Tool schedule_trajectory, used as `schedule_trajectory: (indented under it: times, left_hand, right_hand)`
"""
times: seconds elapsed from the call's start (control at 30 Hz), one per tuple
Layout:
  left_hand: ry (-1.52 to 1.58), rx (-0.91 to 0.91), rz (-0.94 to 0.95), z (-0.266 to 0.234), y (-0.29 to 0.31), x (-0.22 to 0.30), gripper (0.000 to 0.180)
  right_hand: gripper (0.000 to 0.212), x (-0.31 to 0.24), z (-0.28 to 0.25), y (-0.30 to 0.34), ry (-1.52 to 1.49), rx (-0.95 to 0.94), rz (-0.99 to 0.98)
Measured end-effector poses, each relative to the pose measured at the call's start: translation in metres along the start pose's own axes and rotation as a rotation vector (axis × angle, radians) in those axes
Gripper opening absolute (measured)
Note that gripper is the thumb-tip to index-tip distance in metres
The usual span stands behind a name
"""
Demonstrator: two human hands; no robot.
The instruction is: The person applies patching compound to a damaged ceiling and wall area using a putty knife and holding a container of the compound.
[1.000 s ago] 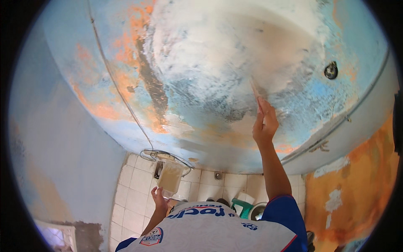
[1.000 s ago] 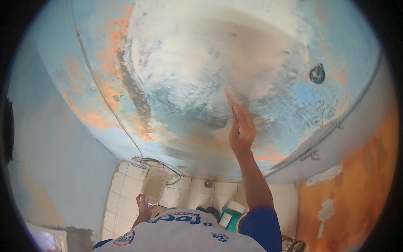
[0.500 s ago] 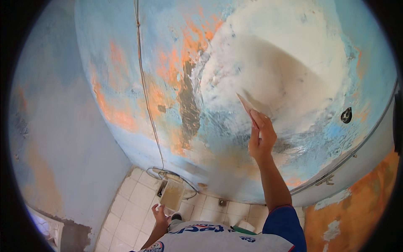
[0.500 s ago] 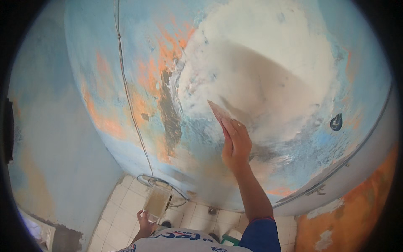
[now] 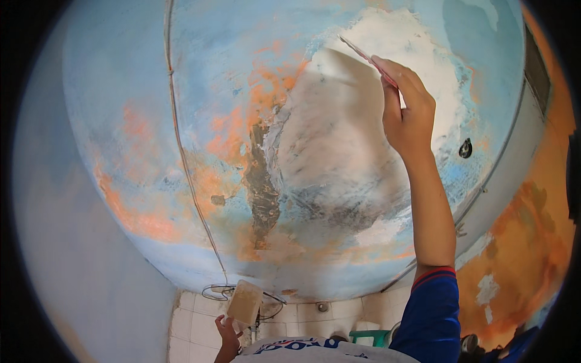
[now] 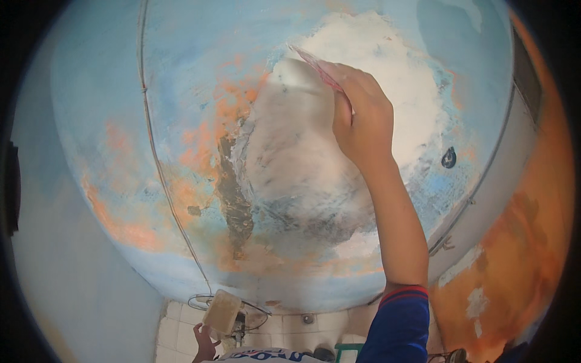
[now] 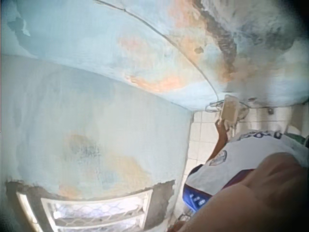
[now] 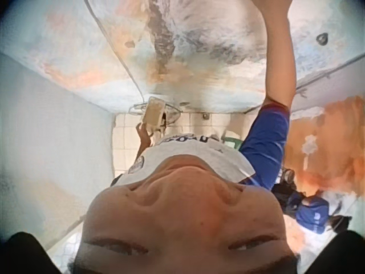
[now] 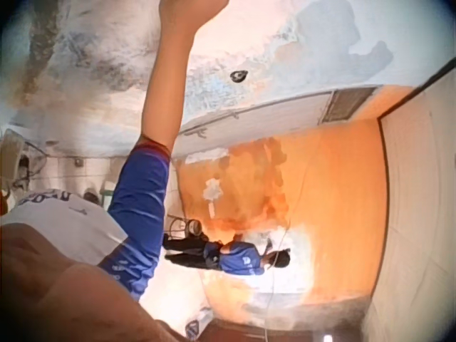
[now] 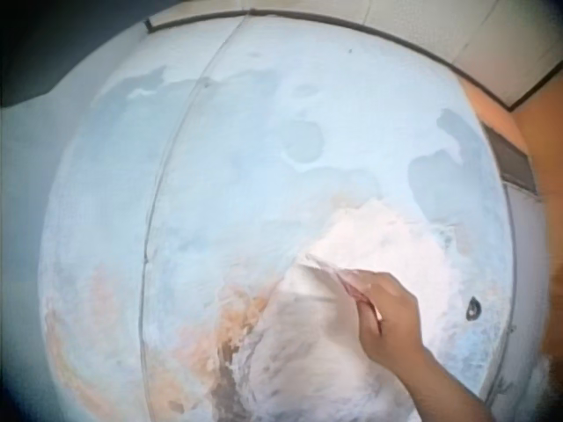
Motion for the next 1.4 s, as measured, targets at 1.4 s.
schedule_trajectory:
  times: [1.4]
  left_hand:
    - [-0.08, -0.005, -0.065, 0.165, 0.222, -0.123, 0.052]
  right_hand:
    - [0.036, 0.253, -0.201, 0.0, 0.175, 0.144, -0.17]
Point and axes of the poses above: each hand's wrist, its own y-axis away from the middle knuckle, its own z-axis out of the palm, x = y × z, the point moved 6 cm from there along -y, towards the middle knuckle, and after that the axes turned 7 degrees about z, right-handed, at the moved point
